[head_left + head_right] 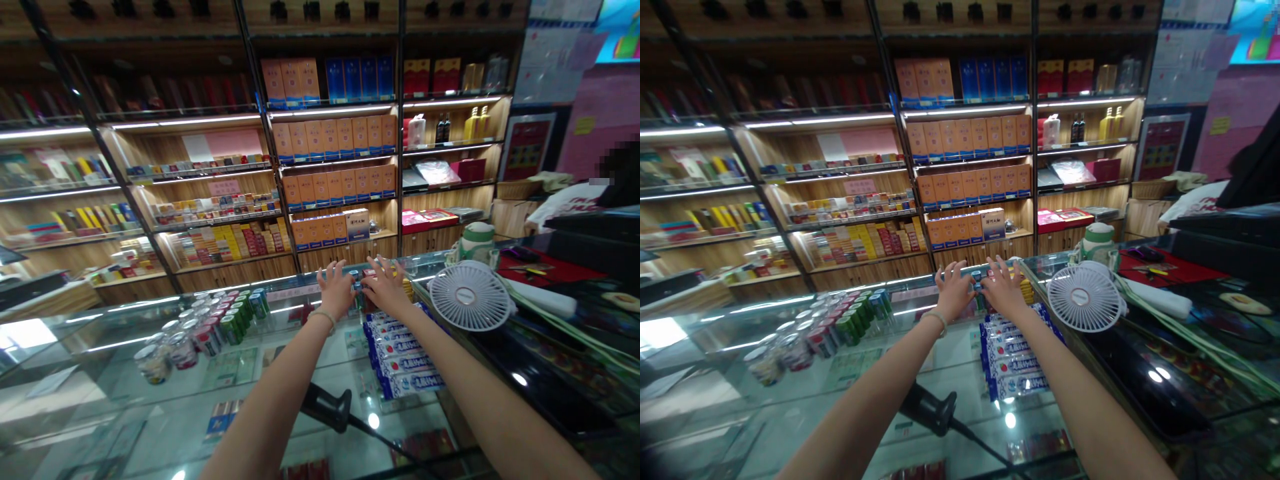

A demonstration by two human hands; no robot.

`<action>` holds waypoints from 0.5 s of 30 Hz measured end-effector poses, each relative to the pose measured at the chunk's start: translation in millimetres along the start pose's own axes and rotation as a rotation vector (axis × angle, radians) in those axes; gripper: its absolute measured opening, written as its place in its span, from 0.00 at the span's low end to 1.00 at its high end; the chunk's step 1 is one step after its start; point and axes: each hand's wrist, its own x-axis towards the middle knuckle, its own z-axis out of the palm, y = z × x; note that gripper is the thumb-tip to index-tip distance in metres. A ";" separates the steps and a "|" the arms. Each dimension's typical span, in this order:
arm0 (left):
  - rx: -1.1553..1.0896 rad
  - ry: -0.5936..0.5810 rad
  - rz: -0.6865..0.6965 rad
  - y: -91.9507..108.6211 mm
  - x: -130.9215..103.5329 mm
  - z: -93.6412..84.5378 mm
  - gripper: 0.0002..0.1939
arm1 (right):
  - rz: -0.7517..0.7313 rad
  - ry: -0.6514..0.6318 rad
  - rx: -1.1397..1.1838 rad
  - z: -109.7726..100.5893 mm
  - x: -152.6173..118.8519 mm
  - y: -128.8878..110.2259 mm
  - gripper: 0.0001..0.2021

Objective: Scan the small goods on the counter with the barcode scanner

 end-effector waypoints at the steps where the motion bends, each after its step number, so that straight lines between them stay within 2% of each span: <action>1: 0.006 0.004 -0.003 -0.9 1.4 1.1 0.10 | -0.003 -0.001 -0.002 0.6 -0.1 -0.1 0.09; 15: 0.010 0.031 -0.046 -6.0 16.9 20.6 0.09 | 0.039 0.013 -0.031 15.3 3.5 1.9 0.15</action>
